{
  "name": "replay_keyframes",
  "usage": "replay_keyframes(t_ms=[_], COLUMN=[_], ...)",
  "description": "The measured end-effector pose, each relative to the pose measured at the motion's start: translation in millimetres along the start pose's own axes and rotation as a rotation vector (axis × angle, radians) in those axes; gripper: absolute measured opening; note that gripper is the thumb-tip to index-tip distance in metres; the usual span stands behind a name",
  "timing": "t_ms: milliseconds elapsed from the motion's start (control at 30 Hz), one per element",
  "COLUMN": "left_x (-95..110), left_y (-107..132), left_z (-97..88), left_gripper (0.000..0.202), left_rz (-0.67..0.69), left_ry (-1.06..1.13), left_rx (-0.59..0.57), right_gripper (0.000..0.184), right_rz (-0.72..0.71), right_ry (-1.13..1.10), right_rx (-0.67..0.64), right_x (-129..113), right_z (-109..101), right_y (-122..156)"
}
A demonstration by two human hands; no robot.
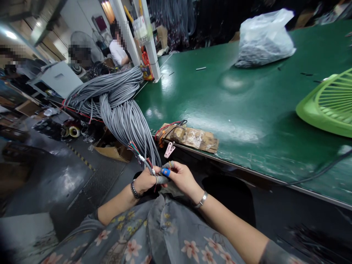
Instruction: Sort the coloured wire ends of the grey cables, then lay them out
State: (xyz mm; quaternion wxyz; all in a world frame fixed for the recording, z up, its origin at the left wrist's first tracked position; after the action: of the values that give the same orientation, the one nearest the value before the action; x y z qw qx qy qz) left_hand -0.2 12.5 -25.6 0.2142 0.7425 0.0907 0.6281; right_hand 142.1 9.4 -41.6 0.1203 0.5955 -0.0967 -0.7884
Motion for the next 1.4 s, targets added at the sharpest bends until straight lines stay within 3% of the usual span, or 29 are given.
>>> replay_keyframes(t_ms=[233, 367, 633, 900, 1167, 1400], left_x=[4, 5, -1, -2, -2, -2], left_y=[1, 1, 5, 9, 10, 7], left_z=[-2.1, -3.0, 0.3, 2.3, 5.2, 9.6], left_gripper=[0.032, 0.033, 0.039, 0.038, 0.036, 0.034], left_rz=[0.092, 0.014, 0.039, 0.100, 0.134, 0.096], left_ry=[-0.028, -0.024, 0.175, 0.125, 0.206, 0.342], left_rx=[-0.030, -0.056, 0.139, 0.179, 0.304, 0.362], right_gripper=[0.039, 0.037, 0.048, 0.046, 0.046, 0.042], right_rz=[-0.045, -0.087, -0.064, -0.116, -0.115, -0.137], right_ry=[-0.057, -0.011, -0.040, 0.103, 0.046, 0.095], right_rx=[0.076, 0.070, 0.029, 0.044, 0.121, 0.048], right_x=[-5, -5, -2, -1, 1, 2], right_z=[-3, -2, -7, -3, -5, -3], right_y=[0, 1, 0, 0, 6, 6])
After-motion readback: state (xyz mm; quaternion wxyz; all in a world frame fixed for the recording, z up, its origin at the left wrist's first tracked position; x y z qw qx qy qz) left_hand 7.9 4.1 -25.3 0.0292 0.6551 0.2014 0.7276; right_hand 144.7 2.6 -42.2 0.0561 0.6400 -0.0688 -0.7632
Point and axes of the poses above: each hand's wrist, its own y-axis away from the middle knuckle, its own z-axis out of the palm, x = y × z, the point moved 1 cm from there along -y, towards the middle knuckle, and after that the axes turned 14 degrees about x, right-handed, at the moved point
